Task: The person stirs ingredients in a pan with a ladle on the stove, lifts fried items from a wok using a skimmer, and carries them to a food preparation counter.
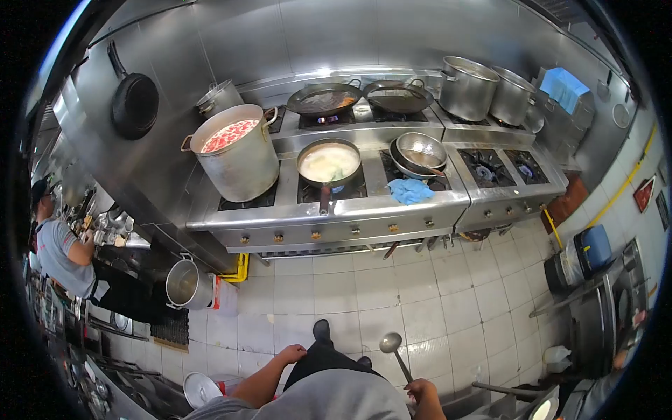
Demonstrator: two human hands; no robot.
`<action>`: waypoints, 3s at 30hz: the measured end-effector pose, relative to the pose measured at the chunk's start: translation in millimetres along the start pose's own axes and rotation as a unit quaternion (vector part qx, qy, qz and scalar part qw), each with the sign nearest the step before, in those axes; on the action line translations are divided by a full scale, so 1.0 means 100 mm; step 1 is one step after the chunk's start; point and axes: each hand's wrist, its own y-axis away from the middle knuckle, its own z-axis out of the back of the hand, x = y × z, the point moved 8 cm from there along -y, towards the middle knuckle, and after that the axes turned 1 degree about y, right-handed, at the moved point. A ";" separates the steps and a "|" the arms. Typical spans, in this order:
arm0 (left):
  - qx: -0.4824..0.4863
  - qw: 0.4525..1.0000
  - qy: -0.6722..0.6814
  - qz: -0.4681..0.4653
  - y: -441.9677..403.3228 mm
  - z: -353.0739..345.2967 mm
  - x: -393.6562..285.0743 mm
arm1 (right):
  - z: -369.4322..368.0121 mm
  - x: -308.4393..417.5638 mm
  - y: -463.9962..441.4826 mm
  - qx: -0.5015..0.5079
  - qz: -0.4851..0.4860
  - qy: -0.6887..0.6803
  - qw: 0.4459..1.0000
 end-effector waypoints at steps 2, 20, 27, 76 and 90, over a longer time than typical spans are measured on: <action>-0.011 1.000 -0.003 -0.007 0.03 -0.04 0.05 | -0.02 -0.33 -0.14 0.025 -0.139 -0.037 0.989; -0.001 0.998 -0.041 -0.042 -0.03 -0.04 -0.19 | -0.32 -0.36 0.27 0.048 -0.164 -0.120 0.978; -0.040 0.996 -0.036 -0.069 -0.04 -0.04 -0.17 | -0.09 -0.25 -0.11 0.030 -0.066 -0.011 0.997; 0.040 0.991 -0.072 -0.101 -0.53 -0.38 -1.06 | 0.22 -0.87 0.05 0.040 -0.005 -0.205 0.978; 0.197 0.902 -0.326 -0.201 -1.92 -1.12 -2.30 | 1.36 -0.65 0.56 -0.016 0.106 -0.468 0.877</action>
